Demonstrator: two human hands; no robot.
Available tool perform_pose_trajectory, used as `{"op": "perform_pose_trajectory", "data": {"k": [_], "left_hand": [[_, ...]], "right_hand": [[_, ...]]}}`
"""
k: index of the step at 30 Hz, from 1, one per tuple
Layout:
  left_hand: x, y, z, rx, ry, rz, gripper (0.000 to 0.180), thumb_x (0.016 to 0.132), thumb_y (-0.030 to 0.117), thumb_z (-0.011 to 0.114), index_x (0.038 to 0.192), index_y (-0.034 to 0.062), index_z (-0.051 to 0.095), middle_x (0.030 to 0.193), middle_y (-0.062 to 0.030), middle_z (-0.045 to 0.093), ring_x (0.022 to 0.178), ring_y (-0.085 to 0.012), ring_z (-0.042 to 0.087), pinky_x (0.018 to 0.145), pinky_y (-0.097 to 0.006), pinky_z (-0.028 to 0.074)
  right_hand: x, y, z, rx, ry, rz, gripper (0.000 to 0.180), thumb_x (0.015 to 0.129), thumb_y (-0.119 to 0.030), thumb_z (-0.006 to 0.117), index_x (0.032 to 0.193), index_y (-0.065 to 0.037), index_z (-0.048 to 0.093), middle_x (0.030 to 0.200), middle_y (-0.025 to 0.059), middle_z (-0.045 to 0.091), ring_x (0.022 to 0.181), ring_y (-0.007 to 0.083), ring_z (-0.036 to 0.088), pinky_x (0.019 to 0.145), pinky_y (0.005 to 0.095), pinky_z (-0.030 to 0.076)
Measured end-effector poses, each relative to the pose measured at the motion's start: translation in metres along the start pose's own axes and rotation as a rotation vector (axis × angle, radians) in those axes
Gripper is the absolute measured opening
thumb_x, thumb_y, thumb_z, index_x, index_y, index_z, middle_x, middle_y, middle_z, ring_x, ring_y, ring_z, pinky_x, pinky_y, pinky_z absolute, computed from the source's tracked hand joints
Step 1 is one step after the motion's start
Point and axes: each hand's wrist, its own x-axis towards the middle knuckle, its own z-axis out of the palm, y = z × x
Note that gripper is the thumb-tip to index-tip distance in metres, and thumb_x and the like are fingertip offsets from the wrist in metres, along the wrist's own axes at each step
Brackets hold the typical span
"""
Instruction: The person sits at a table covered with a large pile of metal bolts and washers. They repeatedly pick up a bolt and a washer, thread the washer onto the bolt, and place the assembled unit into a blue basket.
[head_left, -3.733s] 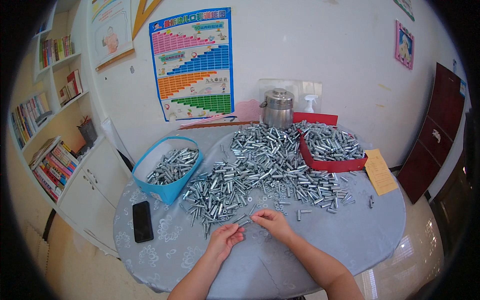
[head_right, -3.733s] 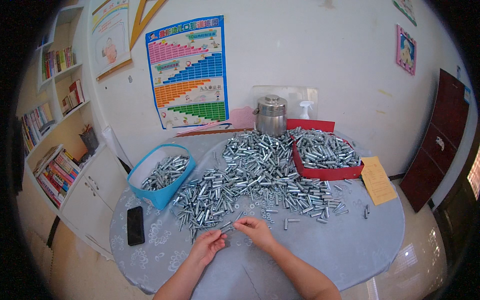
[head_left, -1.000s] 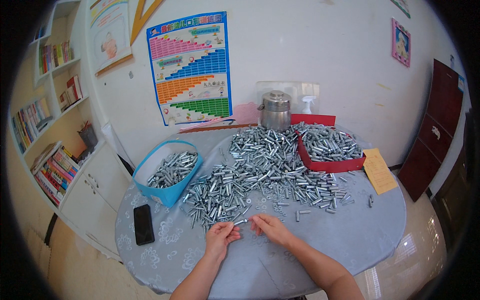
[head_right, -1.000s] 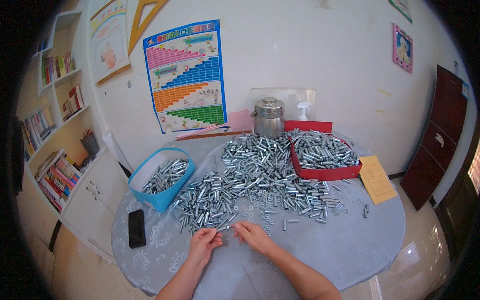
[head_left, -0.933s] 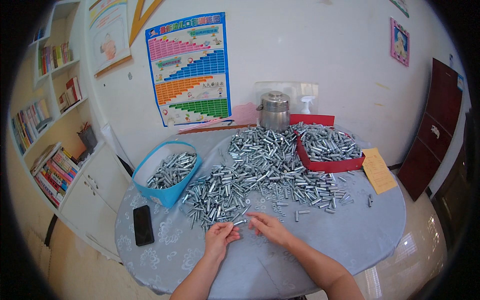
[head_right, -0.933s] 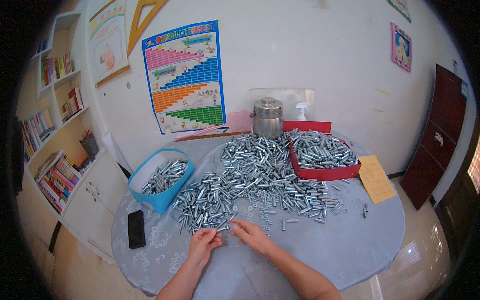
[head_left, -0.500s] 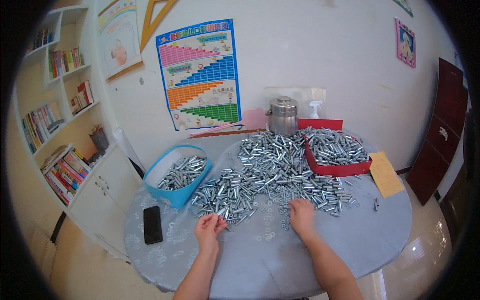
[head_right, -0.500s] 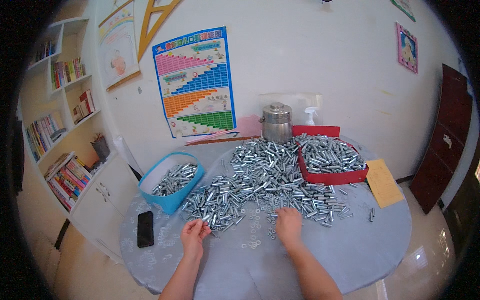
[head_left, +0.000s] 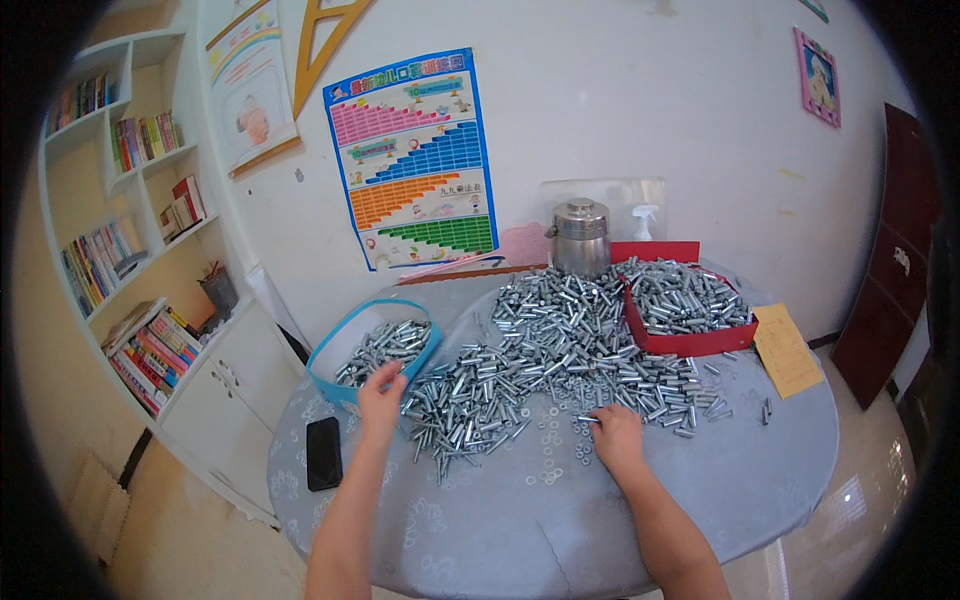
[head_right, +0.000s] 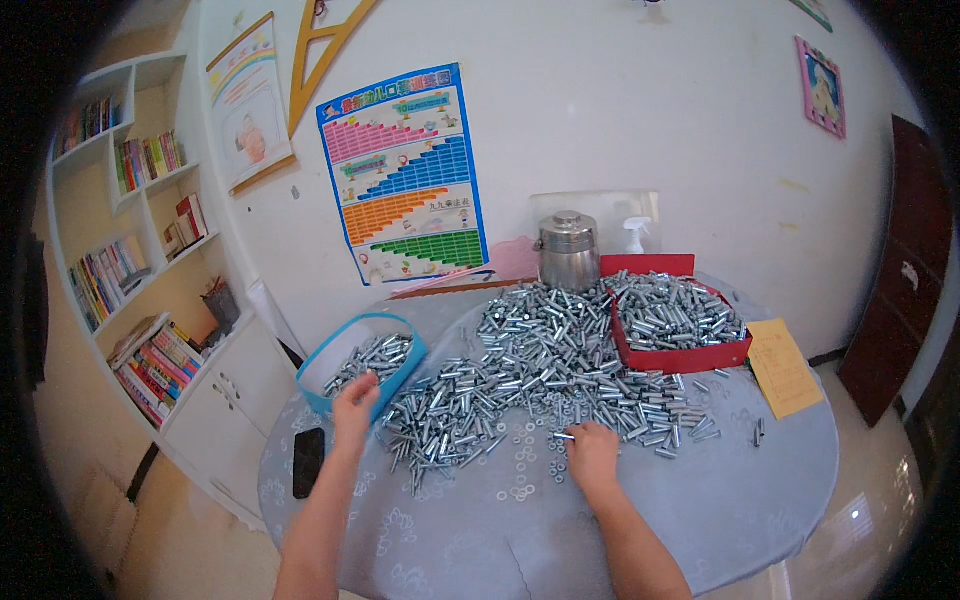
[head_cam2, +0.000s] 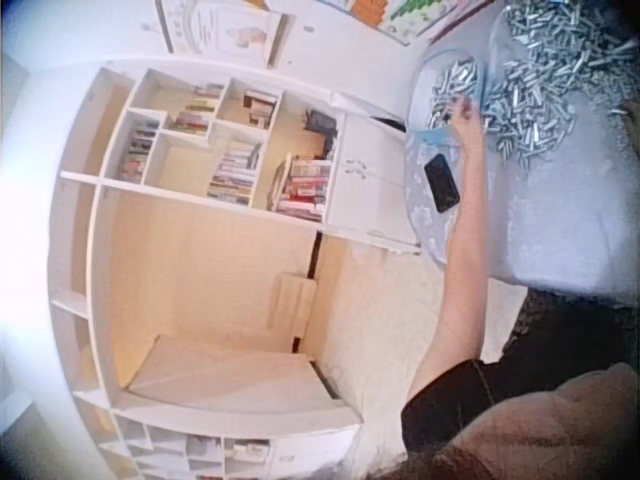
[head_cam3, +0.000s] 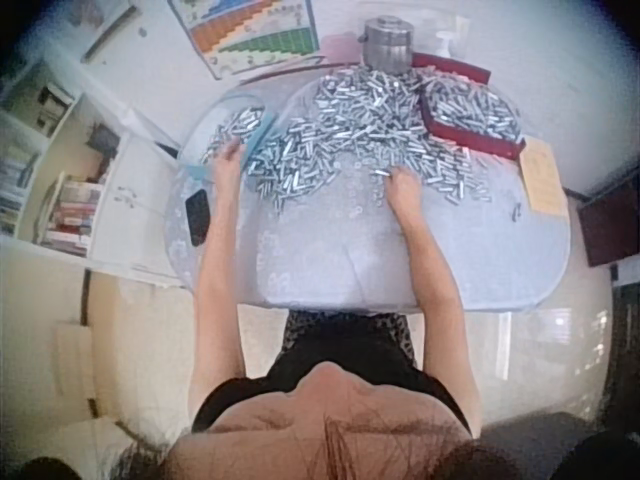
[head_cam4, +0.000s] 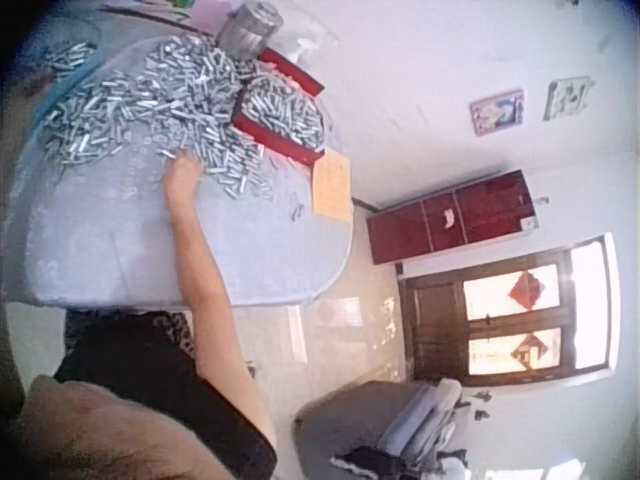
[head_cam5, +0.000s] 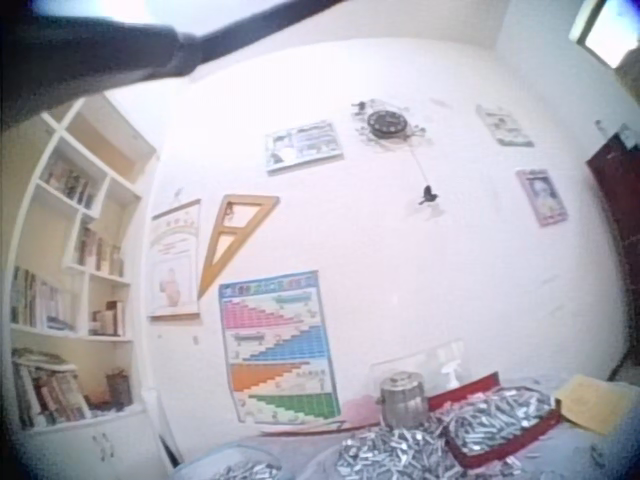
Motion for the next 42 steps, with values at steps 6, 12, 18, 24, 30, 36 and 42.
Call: {"op": "perform_pose_trajectory", "data": {"k": [6, 12, 18, 24, 30, 36, 42], "left_hand": [[-0.069, 0.026, 0.049, 0.389, -0.357, 0.141, 0.009, 0.069, 0.007, 0.065, 0.077, 0.0048, 0.065, 0.080, -0.0074, 0.062, 0.080, -0.0203, 0.054, 0.073, -0.030, 0.042], [-0.076, 0.042, 0.065, 0.588, -0.567, 0.227, 0.006, 0.066, 0.009, 0.065, 0.068, 0.0044, 0.062, 0.068, -0.0088, 0.056, 0.077, -0.0270, 0.050, 0.070, -0.035, 0.040], [-0.094, 0.032, 0.081, 0.671, -0.586, 0.324, 0.011, 0.065, 0.013, 0.066, 0.072, 0.0046, 0.062, 0.072, -0.0106, 0.055, 0.078, -0.0280, 0.050, 0.070, -0.036, 0.041], [-0.095, 0.027, 0.101, 0.714, -0.553, 0.357, 0.009, 0.065, 0.009, 0.065, 0.068, 0.0026, 0.060, 0.073, -0.0109, 0.054, 0.077, -0.0282, 0.050, 0.069, -0.036, 0.040], [-0.104, 0.031, 0.097, 0.420, -0.339, 0.260, 0.013, 0.070, 0.004, 0.063, 0.080, 0.0017, 0.056, 0.071, -0.0076, 0.054, 0.068, -0.0213, 0.052, 0.062, -0.031, 0.042], [-0.117, 0.042, 0.087, -0.389, -0.336, -0.305, 0.013, 0.080, 0.001, 0.055, 0.093, 0.0004, 0.054, 0.085, -0.0103, 0.061, 0.069, -0.0122, 0.058, 0.060, -0.025, 0.049], [-0.127, 0.037, 0.078, -0.631, -0.257, -0.617, 0.021, 0.081, 0.002, 0.053, 0.102, -0.0045, 0.052, 0.095, -0.0166, 0.059, 0.081, -0.0206, 0.061, 0.071, -0.028, 0.052]], "right_hand": [[-0.001, 0.001, 0.001, 0.008, 0.011, -0.006, 0.011, 0.067, -0.012, 0.063, 0.078, -0.008, 0.064, 0.078, 0.0081, 0.057, 0.077, 0.0271, 0.054, 0.068, 0.0384, 0.040], [0.000, 0.003, 0.005, 0.024, -0.018, 0.008, 0.010, 0.068, -0.012, 0.063, 0.078, -0.009, 0.064, 0.077, 0.0079, 0.056, 0.078, 0.0265, 0.053, 0.068, 0.0380, 0.040], [-0.002, 0.004, 0.010, 0.005, -0.043, 0.040, 0.013, 0.068, -0.014, 0.063, 0.080, -0.009, 0.064, 0.082, 0.0074, 0.056, 0.082, 0.0252, 0.052, 0.071, 0.0370, 0.039], [0.001, 0.001, 0.001, 0.123, 0.002, 0.055, 0.012, 0.067, -0.011, 0.064, 0.079, -0.007, 0.062, 0.080, 0.0087, 0.057, 0.079, 0.0267, 0.054, 0.069, 0.0374, 0.041], [0.006, -0.010, -0.002, 0.414, 0.090, 0.074, 0.022, 0.069, -0.009, 0.063, 0.091, -0.005, 0.059, 0.076, 0.0097, 0.057, 0.075, 0.0262, 0.054, 0.068, 0.0365, 0.042], [0.010, -0.030, -0.014, 0.477, -0.005, -0.031, 0.036, 0.071, -0.006, 0.062, 0.106, -0.007, 0.055, 0.076, 0.0067, 0.056, 0.073, 0.0209, 0.053, 0.068, 0.0309, 0.042], [0.000, -0.048, -0.002, 1.090, -0.226, 0.214, 0.029, 0.075, -0.007, 0.064, 0.103, -0.006, 0.056, 0.077, -0.0008, 0.056, 0.072, 0.0077, 0.050, 0.067, 0.0211, 0.040]]}}
